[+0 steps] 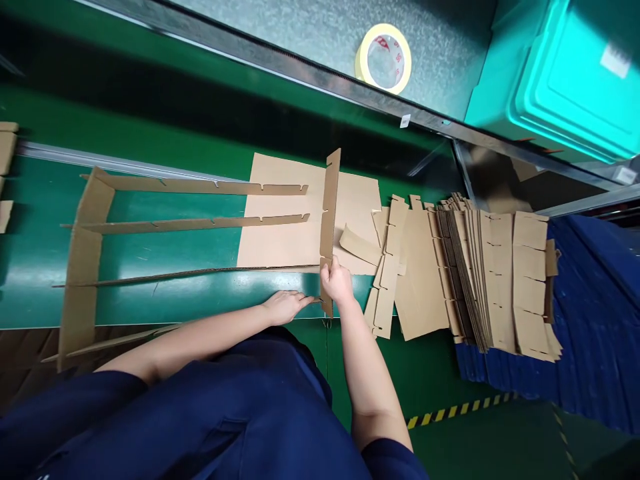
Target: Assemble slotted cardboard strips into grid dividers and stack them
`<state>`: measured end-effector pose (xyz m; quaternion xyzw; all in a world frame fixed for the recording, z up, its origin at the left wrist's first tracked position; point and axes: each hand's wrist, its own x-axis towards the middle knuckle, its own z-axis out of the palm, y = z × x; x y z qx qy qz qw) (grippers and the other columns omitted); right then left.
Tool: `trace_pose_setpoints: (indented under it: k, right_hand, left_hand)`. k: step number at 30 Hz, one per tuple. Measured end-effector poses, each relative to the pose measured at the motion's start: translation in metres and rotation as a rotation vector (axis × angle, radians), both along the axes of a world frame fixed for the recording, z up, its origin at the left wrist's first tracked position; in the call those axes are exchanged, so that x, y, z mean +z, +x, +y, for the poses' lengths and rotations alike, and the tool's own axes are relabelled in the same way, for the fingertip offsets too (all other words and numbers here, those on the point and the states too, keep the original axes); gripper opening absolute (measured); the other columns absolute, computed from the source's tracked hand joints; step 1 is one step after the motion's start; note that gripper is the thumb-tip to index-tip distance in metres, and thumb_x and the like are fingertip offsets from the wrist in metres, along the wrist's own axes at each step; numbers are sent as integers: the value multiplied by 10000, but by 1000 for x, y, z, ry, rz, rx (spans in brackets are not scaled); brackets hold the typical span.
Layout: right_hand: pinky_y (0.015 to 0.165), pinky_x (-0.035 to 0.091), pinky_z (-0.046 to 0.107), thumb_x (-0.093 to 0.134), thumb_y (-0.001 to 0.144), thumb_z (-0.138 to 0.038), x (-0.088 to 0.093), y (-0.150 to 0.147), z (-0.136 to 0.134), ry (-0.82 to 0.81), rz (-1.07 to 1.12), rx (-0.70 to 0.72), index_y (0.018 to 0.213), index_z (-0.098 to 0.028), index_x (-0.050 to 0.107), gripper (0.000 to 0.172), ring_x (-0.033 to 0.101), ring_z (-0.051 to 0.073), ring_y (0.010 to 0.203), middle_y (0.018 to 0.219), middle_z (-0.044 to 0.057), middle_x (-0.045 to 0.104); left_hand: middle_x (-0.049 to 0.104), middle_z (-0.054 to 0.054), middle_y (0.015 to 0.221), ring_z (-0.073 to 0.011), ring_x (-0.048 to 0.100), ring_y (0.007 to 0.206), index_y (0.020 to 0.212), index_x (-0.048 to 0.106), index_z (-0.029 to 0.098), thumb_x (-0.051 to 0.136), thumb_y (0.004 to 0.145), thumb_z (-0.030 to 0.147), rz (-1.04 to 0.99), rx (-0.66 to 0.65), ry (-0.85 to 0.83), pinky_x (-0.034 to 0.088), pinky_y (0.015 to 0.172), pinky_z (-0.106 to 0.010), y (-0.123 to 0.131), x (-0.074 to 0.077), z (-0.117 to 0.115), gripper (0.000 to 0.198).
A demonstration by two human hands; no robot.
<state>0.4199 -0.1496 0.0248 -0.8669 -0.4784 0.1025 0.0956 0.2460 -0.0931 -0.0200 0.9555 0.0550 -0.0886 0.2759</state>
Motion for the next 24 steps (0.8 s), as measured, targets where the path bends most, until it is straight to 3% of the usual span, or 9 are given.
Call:
trace_pose_setpoints:
  k: [7, 24]
  right_hand:
    - [553, 358, 295, 255, 878, -364, -20, -13, 5, 46, -34, -19, 1073, -103, 517, 418, 547, 212, 556, 646, 77, 619]
    - [538, 380, 282, 284, 893, -355, -25, -10, 8, 106, -58, -6, 1065, -120, 542, 389, 539, 193, 520, 615, 60, 613]
  left_hand:
    - [650, -86, 1030, -226, 604, 975, 1345, 444, 224, 454, 829, 97, -3, 5, 8, 477, 760, -323, -1, 2, 0, 531]
    - [641, -89, 1009, -220, 603, 945, 1376, 420, 284, 417, 871, 121, -33, 27, -2, 472, 746, -323, 4, -3, 3, 531]
